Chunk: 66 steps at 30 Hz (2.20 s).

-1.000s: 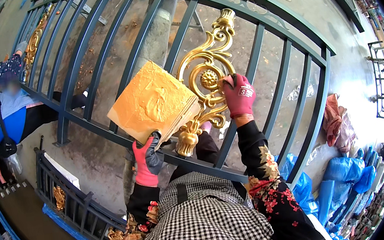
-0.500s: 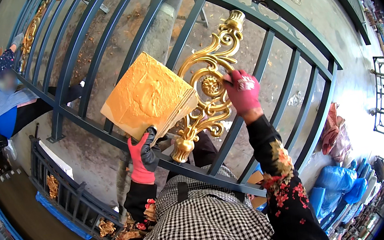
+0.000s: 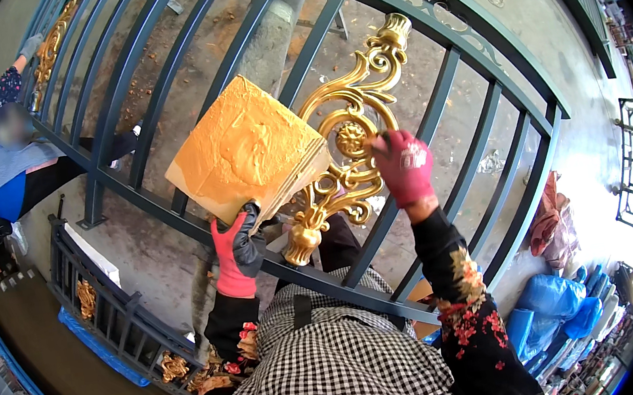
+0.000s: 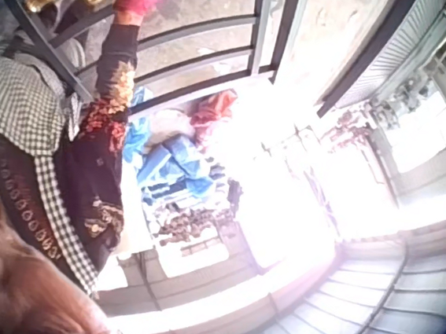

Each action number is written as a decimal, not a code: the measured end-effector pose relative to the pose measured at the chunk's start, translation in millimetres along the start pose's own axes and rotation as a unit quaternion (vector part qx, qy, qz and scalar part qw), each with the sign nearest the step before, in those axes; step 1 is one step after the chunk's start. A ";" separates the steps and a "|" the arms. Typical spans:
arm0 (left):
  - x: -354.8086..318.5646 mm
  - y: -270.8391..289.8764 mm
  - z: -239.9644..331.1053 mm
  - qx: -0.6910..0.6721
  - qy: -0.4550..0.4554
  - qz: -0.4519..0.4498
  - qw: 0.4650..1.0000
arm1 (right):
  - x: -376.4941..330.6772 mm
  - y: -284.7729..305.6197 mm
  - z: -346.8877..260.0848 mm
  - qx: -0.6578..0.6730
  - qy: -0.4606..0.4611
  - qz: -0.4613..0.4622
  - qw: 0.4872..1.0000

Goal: The person applies gold leaf to an ornate metal gate using a sponge. They repeatedly dab the sponge onto the gold leaf pad and press it onto the gate's decorative elements, covering the surface with gold.

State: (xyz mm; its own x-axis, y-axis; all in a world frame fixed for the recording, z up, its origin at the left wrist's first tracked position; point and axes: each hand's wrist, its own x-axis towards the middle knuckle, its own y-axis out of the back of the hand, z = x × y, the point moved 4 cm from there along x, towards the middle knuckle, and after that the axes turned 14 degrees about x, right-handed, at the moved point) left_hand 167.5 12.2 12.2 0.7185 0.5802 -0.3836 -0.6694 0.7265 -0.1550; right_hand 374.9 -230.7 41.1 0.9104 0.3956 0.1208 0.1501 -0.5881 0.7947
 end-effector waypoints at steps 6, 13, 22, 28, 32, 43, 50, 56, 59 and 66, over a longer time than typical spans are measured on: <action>-0.8 -5.5 8.1 0.134 -0.067 0.005 0.989 | 2.1 -27.4 -33.0 0.021 0.150 -0.030 0.988; -2.0 9.3 11.0 0.007 -0.005 0.015 1.000 | -8.1 -3.5 -11.8 -0.025 0.075 0.032 0.996; -2.7 26.3 -0.1 -0.017 0.028 0.027 0.999 | 18.5 -40.7 -37.9 0.001 0.144 -0.020 0.989; -3.4 28.8 3.3 0.046 -0.042 0.000 0.998 | 29.6 -56.2 -43.1 0.020 0.094 -0.019 0.995; -4.9 24.9 7.2 -0.012 -0.017 -0.005 1.000 | -6.2 -31.5 -32.7 -0.019 0.058 -0.126 0.990; -6.3 29.3 -0.9 0.004 -0.015 0.020 1.000 | 22.2 -52.0 -42.6 0.044 0.140 0.003 0.989; -7.7 23.1 5.8 -0.001 0.010 0.011 1.000 | 28.2 -55.5 -54.9 0.010 0.214 -0.029 0.976; -6.4 29.2 2.2 0.015 -0.004 0.030 0.999 | 62.0 -21.4 -4.7 -0.052 0.097 0.031 0.994; -6.4 29.3 1.8 0.013 0.016 0.026 0.999 | 41.8 -11.9 -0.2 -0.031 0.079 0.006 0.996; -3.5 26.5 -0.6 0.018 0.011 0.026 0.999 | 87.9 -45.8 -30.4 -0.043 0.111 -0.023 0.993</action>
State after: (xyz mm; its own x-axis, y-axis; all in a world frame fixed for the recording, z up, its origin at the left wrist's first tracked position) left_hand 147.1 29.3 8.9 0.6789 0.6089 -0.4102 -0.6978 0.7088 -0.1028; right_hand 436.4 -147.6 33.4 0.7949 0.5719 0.2025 0.1479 -0.5064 0.8495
